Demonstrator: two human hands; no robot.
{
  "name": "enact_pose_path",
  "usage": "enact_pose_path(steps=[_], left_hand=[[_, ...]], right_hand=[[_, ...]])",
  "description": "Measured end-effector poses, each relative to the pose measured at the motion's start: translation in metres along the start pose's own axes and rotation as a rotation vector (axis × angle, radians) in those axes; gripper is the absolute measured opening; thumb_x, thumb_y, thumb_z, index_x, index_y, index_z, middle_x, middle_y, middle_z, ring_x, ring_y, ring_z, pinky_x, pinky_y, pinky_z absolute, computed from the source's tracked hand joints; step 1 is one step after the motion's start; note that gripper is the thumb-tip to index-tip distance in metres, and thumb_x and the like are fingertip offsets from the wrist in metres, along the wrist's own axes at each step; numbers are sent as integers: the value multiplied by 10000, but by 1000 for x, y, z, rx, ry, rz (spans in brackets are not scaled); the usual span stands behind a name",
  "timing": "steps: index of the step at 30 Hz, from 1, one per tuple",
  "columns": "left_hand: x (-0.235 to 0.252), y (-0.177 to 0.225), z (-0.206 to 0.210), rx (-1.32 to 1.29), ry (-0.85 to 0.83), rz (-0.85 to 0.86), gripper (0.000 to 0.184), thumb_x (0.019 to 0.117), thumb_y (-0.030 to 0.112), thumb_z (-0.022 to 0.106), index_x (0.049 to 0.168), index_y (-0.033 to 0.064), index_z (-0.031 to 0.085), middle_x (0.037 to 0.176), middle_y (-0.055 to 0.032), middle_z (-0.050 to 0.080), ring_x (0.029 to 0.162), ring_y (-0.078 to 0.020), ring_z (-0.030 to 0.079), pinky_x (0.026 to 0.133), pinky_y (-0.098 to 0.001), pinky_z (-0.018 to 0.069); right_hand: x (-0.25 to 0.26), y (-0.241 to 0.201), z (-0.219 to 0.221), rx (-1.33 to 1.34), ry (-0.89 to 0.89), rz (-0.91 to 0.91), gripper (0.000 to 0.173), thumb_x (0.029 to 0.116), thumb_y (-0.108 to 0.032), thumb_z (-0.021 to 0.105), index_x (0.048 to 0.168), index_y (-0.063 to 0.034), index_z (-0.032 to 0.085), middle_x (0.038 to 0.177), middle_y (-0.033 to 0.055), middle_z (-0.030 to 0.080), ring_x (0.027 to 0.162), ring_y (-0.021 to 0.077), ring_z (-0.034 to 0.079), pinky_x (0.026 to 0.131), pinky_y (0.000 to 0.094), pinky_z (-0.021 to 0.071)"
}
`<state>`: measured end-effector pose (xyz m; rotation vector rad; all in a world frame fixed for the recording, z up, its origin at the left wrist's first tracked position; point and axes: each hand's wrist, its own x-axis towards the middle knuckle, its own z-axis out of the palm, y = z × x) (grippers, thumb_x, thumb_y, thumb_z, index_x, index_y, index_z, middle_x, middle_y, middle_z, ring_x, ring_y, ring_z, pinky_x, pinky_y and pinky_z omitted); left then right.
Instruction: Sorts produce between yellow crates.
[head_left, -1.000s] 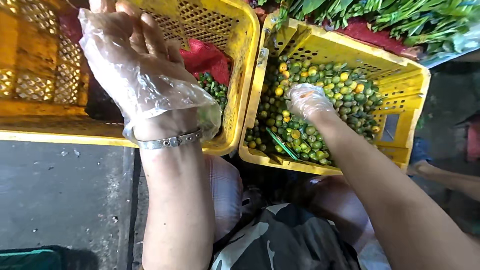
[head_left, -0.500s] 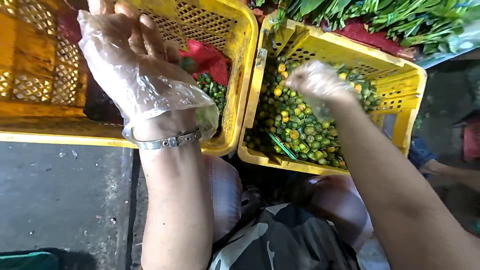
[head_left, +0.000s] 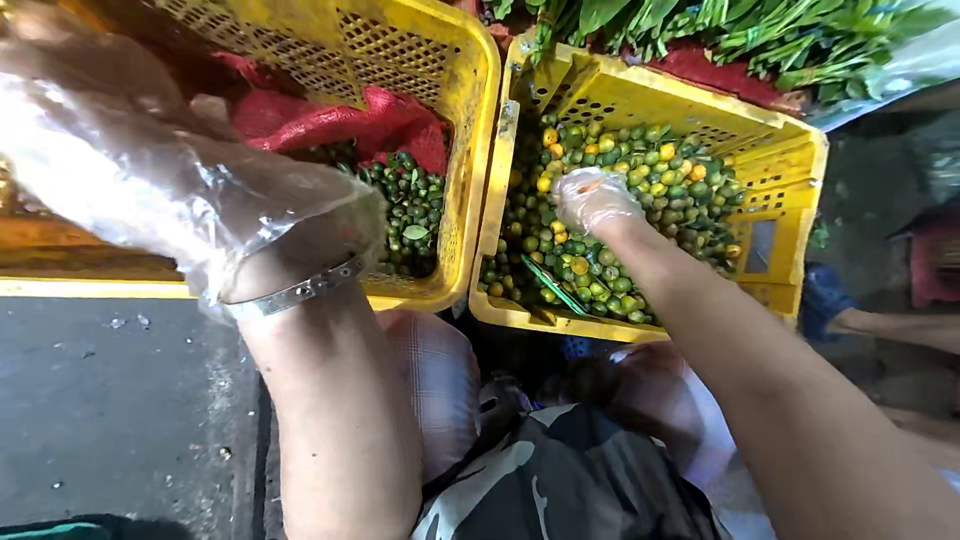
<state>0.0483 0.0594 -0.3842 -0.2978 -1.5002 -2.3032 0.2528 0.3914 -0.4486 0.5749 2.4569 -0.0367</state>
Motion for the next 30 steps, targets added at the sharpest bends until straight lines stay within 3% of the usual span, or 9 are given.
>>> enact_pose_path(steps=[2, 4, 6, 9, 13, 15, 20, 23, 30], left_hand=[[18, -29, -38, -26, -155, 122, 331, 1100, 144, 444, 1341, -82, 464, 1214, -195, 652, 1125, -279, 657, 890, -437, 583], [20, 8, -14, -88, -175, -85, 315, 1121, 115, 322, 1340, -92, 412, 1211, -224, 641, 1112, -286, 673, 924, -451, 590], [6, 67, 55, -15, 15, -390, 272, 1135, 159, 250, 1182, 20, 479, 940, -93, 636, 820, -176, 668, 762, -346, 602], [-15, 91, 82, -28, -37, -426, 215, 1128, 130, 270, 1151, 44, 466, 858, -59, 604, 762, -172, 653, 760, -361, 604], [-17, 91, 82, -89, 64, -433, 212, 1121, 132, 303, 1210, 46, 475, 886, -60, 593, 782, -170, 630, 783, -367, 583], [-14, 82, 77, -12, 45, -503, 202, 1131, 210, 312, 1155, 119, 490, 815, 8, 584, 720, -124, 608, 713, -339, 574], [-69, 109, 105, 679, -940, -536, 309, 1049, 117, 511, 1316, -22, 578, 1114, -117, 682, 948, -161, 677, 861, -340, 581], [-146, 126, 120, 1136, -1613, -519, 336, 1066, 287, 499, 1304, 120, 667, 1221, -157, 694, 1113, -336, 678, 912, -569, 538], [-218, 69, 123, 1174, -1799, -781, 394, 1050, 383, 501, 1315, 124, 639, 1237, -145, 693, 1159, -343, 653, 942, -606, 503]], right_hand=[[3, 1, 3, 59, 8, 45, 230, 864, -352, 705, 1049, -216, 704, 1104, 121, 714, 1079, 394, 667, 832, 731, 505], [-3, 2, -13, 216, 35, 115, 303, 835, -373, 721, 1099, -224, 710, 1128, 132, 715, 1085, 391, 667, 846, 730, 498], [-24, -2, -52, 534, 55, 68, 337, 933, -386, 701, 1212, -198, 690, 1124, 72, 725, 1009, 257, 695, 858, 553, 565], [-66, -9, -81, 964, 109, -133, 287, 1030, -263, 621, 1269, -104, 631, 1067, 39, 732, 834, 119, 708, 745, 327, 606], [-79, -25, -21, 279, -107, -100, 225, 940, -322, 691, 1120, -201, 753, 1118, 132, 722, 1074, 374, 678, 890, 688, 521], [-77, -41, 15, 127, -118, -39, 300, 865, -289, 744, 1149, -193, 730, 1163, 166, 706, 1105, 441, 655, 847, 734, 510], [-90, -69, 0, 110, -54, 82, 381, 842, -218, 756, 1187, -82, 668, 1158, 198, 688, 1042, 439, 669, 839, 682, 523], [-76, -49, 22, 199, 28, -23, 295, 906, -338, 703, 1150, -173, 710, 1122, 126, 717, 1069, 372, 675, 868, 675, 521], [-58, -35, 28, 14, -67, -50, 365, 832, -345, 742, 1195, -314, 710, 1158, 88, 725, 1064, 389, 680, 844, 706, 518]])
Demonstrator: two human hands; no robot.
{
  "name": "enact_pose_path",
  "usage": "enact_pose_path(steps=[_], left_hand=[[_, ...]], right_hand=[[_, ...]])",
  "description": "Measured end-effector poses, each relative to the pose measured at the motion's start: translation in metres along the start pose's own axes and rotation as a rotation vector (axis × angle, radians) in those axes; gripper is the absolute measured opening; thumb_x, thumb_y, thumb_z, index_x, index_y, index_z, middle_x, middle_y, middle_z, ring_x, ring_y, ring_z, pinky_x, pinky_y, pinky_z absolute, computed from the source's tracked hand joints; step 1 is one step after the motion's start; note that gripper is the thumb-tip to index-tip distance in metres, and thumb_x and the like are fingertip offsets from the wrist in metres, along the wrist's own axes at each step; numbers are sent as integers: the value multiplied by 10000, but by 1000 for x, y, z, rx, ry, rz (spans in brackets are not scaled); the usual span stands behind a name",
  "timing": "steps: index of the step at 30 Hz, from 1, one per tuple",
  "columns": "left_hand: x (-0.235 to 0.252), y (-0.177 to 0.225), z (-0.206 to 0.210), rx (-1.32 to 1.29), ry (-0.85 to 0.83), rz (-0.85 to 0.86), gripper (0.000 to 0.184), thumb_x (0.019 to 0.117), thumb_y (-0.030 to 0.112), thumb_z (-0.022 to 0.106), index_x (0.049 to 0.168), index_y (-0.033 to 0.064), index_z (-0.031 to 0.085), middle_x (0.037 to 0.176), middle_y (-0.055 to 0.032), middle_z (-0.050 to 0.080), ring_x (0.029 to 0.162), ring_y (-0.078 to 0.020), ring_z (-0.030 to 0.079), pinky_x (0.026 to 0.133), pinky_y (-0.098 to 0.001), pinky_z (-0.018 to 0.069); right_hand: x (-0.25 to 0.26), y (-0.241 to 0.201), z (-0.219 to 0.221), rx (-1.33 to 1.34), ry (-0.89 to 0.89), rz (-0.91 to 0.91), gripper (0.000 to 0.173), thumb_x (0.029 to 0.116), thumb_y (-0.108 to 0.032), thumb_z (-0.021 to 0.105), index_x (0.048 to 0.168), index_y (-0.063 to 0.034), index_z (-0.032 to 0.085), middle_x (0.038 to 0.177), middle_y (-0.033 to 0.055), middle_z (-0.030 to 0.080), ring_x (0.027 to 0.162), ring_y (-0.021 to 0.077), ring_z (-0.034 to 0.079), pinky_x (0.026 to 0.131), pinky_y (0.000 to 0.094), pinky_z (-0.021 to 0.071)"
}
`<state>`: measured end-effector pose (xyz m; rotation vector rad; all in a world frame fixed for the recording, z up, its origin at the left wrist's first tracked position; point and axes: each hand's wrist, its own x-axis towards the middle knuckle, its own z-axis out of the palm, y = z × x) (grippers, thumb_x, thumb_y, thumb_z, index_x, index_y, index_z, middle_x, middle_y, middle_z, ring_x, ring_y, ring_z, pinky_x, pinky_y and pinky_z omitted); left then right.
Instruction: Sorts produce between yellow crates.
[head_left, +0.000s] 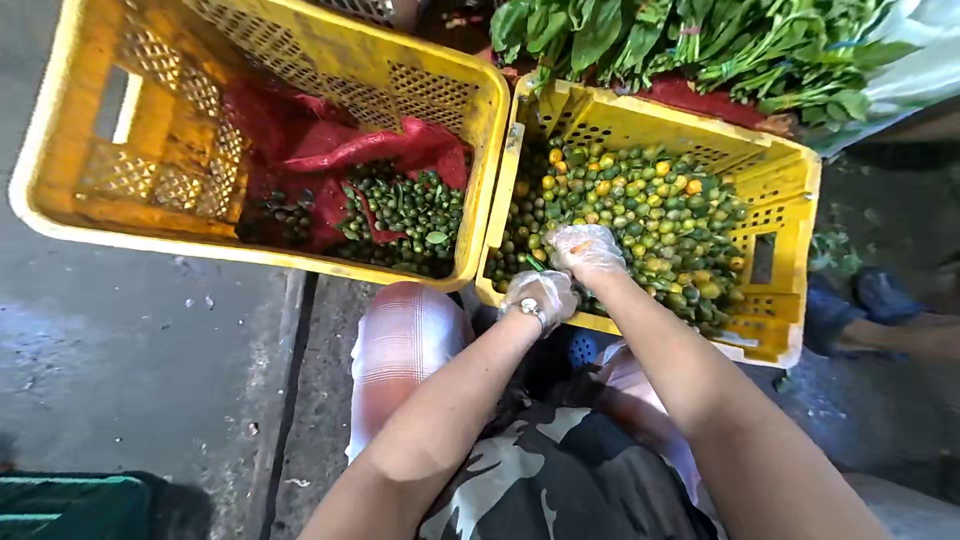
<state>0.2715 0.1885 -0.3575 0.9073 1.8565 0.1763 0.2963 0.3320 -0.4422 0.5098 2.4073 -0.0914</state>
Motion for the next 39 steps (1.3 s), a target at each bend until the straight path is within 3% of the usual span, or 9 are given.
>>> enact_pose_path(steps=[4, 7, 15, 19, 23, 25, 30, 34, 39], left_hand=[[5, -5, -1, -134, 13, 8, 394, 1063, 425, 478, 1280, 166, 680, 1256, -135, 693, 1187, -335, 643, 954, -617, 493], [3, -1, 2, -204, 109, -79, 377, 1034, 453, 542, 1250, 183, 691, 1221, -141, 705, 1154, -352, 655, 926, -622, 501], [-58, -5, -40, -406, 116, -56, 341, 1035, 411, 577, 1242, 149, 650, 1141, -165, 699, 1030, -347, 673, 830, -599, 518], [-128, -33, -67, -470, 418, 144, 121, 1038, 198, 589, 1105, 112, 643, 850, -52, 635, 680, -149, 594, 587, -349, 500], [-154, -88, -66, -585, 791, 233, 223, 917, 45, 570, 1135, -2, 569, 932, -13, 601, 746, -24, 551, 665, -224, 497], [-160, -108, -61, -496, 886, 213, 277, 881, 68, 591, 1141, -24, 568, 910, -16, 596, 736, -1, 538, 661, -193, 475], [-173, -78, -57, 44, 630, 139, 228, 933, 213, 681, 1075, 36, 697, 904, -158, 696, 786, -321, 688, 681, -522, 552], [-133, -28, -48, 165, 147, -38, 380, 1066, 285, 494, 1355, 62, 597, 1281, -217, 640, 1156, -403, 646, 942, -567, 525], [-87, -19, -34, 112, 37, -88, 394, 1052, 253, 508, 1417, 109, 548, 1375, -192, 602, 1244, -419, 592, 969, -605, 500]], right_hand=[[-6, 7, -9, 58, 70, -57, 333, 832, -400, 734, 1140, -273, 733, 1162, 58, 730, 1113, 337, 674, 916, 664, 514], [-10, 12, -16, 141, 37, -5, 292, 815, -410, 750, 1068, -269, 715, 1080, 74, 730, 1058, 345, 682, 847, 675, 521], [-6, 42, -25, 667, 127, 164, 436, 870, -342, 756, 1279, -233, 649, 1124, 115, 722, 1063, 336, 690, 910, 653, 535], [-30, 26, -84, 804, 210, 61, 361, 918, -317, 711, 1258, -201, 668, 1178, 105, 713, 1051, 286, 698, 922, 591, 551], [-53, -15, -135, 1126, 254, -277, 327, 1055, -194, 566, 1368, -115, 618, 1205, 74, 710, 898, 134, 717, 781, 327, 605], [-48, -22, -137, 1106, 272, -269, 310, 1053, -182, 568, 1347, -104, 627, 1168, 77, 711, 882, 136, 717, 783, 330, 608], [1, -25, -69, 372, 115, -48, 312, 1008, -292, 582, 1296, -246, 695, 1307, 146, 670, 1251, 398, 605, 988, 710, 463], [20, -36, -35, 192, 53, -39, 437, 975, -221, 598, 1411, -241, 616, 1437, 114, 587, 1259, 403, 595, 963, 701, 487], [50, -24, -26, 166, 10, -24, 395, 859, -376, 716, 1220, -219, 688, 1263, 144, 670, 1167, 414, 632, 887, 727, 495]])
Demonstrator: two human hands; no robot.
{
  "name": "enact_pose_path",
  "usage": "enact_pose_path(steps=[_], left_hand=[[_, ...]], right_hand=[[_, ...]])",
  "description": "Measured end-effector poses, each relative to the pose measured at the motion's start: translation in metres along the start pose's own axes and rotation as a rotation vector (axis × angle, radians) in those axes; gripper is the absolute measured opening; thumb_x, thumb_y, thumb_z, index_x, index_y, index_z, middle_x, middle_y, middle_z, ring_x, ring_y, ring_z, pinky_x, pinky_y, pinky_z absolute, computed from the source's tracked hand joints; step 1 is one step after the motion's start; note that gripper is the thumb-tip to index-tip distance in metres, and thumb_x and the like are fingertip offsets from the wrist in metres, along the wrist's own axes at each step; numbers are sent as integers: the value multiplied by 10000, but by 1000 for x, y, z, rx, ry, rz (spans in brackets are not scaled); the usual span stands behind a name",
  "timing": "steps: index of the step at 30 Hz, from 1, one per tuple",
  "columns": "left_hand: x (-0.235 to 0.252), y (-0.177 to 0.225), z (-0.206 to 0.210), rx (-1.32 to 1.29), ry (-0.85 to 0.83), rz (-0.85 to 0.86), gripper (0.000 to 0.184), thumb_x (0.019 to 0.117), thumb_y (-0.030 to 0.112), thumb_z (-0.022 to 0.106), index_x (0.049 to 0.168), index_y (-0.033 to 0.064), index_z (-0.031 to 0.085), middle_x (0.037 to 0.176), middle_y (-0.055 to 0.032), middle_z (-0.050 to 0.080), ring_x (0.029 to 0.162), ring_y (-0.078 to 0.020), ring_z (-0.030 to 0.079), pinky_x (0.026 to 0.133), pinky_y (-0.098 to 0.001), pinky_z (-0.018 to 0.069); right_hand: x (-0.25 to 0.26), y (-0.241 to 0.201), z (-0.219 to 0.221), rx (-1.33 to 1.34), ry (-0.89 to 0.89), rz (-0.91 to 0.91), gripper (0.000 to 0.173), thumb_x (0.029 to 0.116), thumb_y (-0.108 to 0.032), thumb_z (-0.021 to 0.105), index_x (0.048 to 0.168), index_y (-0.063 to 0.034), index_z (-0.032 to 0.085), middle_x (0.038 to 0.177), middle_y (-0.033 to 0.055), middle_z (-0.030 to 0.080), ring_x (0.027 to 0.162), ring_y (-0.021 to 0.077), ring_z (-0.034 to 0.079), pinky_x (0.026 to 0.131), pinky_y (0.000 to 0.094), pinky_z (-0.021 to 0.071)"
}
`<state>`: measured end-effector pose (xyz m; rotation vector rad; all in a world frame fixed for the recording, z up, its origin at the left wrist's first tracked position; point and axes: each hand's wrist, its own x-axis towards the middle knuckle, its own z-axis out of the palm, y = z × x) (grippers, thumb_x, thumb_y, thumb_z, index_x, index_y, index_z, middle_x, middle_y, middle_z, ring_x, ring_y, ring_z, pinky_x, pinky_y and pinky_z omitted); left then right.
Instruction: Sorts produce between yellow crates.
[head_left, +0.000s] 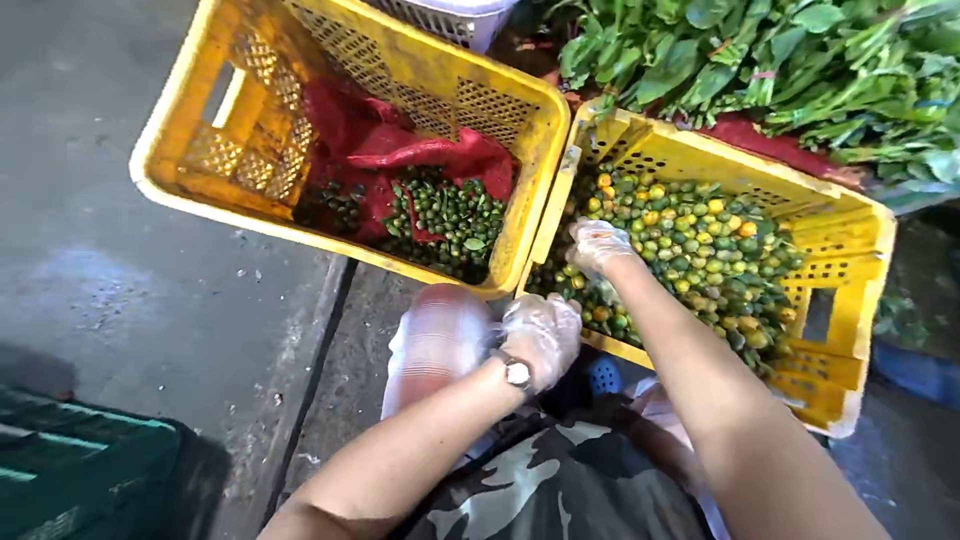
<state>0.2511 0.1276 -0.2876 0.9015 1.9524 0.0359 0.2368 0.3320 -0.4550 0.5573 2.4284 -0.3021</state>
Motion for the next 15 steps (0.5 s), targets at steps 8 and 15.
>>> enact_pose_path(steps=[8, 15], left_hand=[[23, -8, 9, 10, 32, 35, 456, 1027, 269, 538, 1477, 196, 520, 1398, -190, 581, 1218, -420, 601, 955, -612, 508], [23, -11, 9, -82, 116, 100, 445, 1039, 384, 530, 1427, 168, 564, 1405, -176, 584, 1212, -398, 611, 964, -598, 508]], right_hand=[[21, 26, 30, 2, 14, 22, 495, 789, -449, 757, 1245, -272, 679, 1225, 126, 694, 1142, 396, 652, 852, 720, 515], [5, 30, 32, 155, 99, 10, 445, 945, -377, 648, 1381, -297, 610, 1286, 98, 690, 1230, 367, 627, 980, 697, 482]])
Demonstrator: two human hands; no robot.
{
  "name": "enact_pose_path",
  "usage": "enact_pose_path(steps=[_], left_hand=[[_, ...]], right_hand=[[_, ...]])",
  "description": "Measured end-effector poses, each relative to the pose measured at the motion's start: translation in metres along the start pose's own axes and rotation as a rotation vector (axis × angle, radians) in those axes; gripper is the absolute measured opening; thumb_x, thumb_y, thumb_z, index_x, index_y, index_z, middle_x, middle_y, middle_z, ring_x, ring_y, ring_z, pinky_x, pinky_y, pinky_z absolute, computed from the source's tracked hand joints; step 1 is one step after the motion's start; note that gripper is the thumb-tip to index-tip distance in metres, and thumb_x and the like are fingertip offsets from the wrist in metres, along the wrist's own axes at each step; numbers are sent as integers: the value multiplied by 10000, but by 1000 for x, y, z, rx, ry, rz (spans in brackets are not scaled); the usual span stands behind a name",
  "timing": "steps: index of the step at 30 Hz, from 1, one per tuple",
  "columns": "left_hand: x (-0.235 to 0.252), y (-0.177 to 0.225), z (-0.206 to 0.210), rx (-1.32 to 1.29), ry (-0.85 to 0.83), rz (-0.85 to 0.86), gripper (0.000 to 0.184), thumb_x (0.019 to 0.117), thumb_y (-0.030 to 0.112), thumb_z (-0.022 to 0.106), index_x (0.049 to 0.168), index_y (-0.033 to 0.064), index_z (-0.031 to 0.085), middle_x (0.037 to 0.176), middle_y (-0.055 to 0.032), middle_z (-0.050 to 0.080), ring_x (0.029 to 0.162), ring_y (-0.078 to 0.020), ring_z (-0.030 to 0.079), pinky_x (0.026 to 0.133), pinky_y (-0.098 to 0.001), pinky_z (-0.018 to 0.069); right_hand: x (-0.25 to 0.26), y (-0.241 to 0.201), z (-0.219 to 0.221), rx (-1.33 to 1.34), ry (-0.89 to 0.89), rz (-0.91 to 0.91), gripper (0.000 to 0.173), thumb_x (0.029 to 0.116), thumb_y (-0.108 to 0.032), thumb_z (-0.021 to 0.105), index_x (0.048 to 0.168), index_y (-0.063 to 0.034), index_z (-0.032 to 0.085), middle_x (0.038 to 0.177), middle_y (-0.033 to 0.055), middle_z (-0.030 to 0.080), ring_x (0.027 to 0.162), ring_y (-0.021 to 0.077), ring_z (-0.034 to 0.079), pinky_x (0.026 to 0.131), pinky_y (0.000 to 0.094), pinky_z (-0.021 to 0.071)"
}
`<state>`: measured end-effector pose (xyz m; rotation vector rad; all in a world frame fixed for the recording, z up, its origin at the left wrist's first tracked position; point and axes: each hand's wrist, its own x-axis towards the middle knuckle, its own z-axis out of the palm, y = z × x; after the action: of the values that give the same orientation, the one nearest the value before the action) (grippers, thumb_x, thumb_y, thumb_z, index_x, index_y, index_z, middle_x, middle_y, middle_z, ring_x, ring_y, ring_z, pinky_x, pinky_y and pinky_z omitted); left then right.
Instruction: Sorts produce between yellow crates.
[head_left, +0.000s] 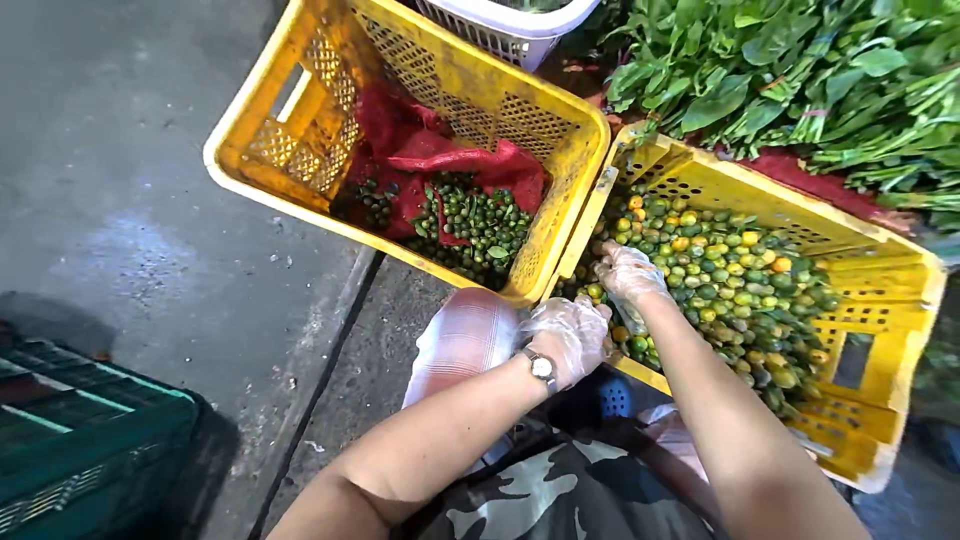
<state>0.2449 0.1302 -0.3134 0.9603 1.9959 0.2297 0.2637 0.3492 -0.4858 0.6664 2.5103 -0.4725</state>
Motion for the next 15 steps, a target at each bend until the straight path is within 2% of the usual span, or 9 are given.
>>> enact_pose_path(steps=[1, 3, 5, 6, 8, 11, 12, 14, 15], left_hand=[[0, 0, -1, -15, 24, 16, 445, 1038, 391, 532, 1420, 166, 571, 1394, -173, 594, 1206, -390, 617, 963, -591, 510], [0, 1, -4, -29, 54, 38, 440, 1039, 389, 530, 1426, 185, 570, 1399, -155, 597, 1208, -365, 622, 972, -566, 510], [1, 0, -4, -50, 68, 56, 427, 1038, 378, 538, 1418, 190, 581, 1400, -146, 600, 1214, -353, 620, 974, -561, 507], [1, 0, -5, -54, 67, 66, 421, 1038, 373, 539, 1412, 183, 585, 1397, -149, 600, 1214, -355, 619, 972, -564, 507], [1, 1, -5, -47, 66, 92, 415, 1034, 367, 542, 1394, 168, 593, 1388, -155, 606, 1203, -361, 624, 962, -570, 510], [-9, -1, -13, -97, 73, 165, 414, 1040, 353, 536, 1405, 168, 597, 1388, -152, 610, 1203, -353, 624, 978, -563, 497], [-15, -5, -22, -136, 106, 191, 420, 1042, 370, 536, 1411, 178, 596, 1390, -140, 613, 1195, -334, 633, 982, -547, 502], [-21, -27, -50, -226, 241, 212, 409, 1035, 387, 563, 1393, 197, 619, 1334, -108, 649, 1125, -275, 672, 941, -500, 548], [-20, -43, -70, -284, 294, 189, 404, 1032, 340, 596, 1396, 165, 617, 1322, -123, 652, 1120, -279, 673, 940, -504, 553]], right_hand=[[-1, 0, 1, 10, 7, 24, 446, 954, -387, 640, 1389, -292, 612, 1281, 124, 689, 1219, 390, 629, 967, 709, 482], [1, -4, 4, -27, 6, 71, 407, 909, -382, 679, 1295, -253, 671, 1261, 162, 683, 1185, 413, 633, 920, 718, 491], [4, -11, 4, -68, -4, 63, 433, 861, -359, 730, 1270, -226, 677, 1273, 160, 668, 1178, 408, 634, 911, 713, 500], [7, -12, 4, -95, -13, 45, 455, 839, -373, 741, 1270, -242, 676, 1299, 131, 660, 1195, 382, 630, 930, 694, 506], [16, -5, 14, -102, -23, 3, 524, 802, -388, 769, 1289, -231, 658, 1328, 147, 638, 1210, 396, 618, 929, 697, 507], [-3, -11, 3, 37, -9, 13, 479, 870, -317, 747, 1329, -223, 642, 1348, 161, 631, 1229, 413, 603, 950, 712, 483], [-18, -21, -10, 97, 47, 23, 423, 913, -288, 713, 1324, -209, 648, 1317, 181, 649, 1202, 432, 615, 934, 725, 480], [-43, -38, -40, 166, 203, 51, 382, 992, -294, 624, 1370, -235, 618, 1356, 160, 636, 1232, 416, 607, 969, 704, 473], [-59, -47, -56, 215, 270, 33, 368, 1022, -276, 598, 1384, -208, 611, 1368, 164, 627, 1240, 413, 602, 982, 687, 469]])
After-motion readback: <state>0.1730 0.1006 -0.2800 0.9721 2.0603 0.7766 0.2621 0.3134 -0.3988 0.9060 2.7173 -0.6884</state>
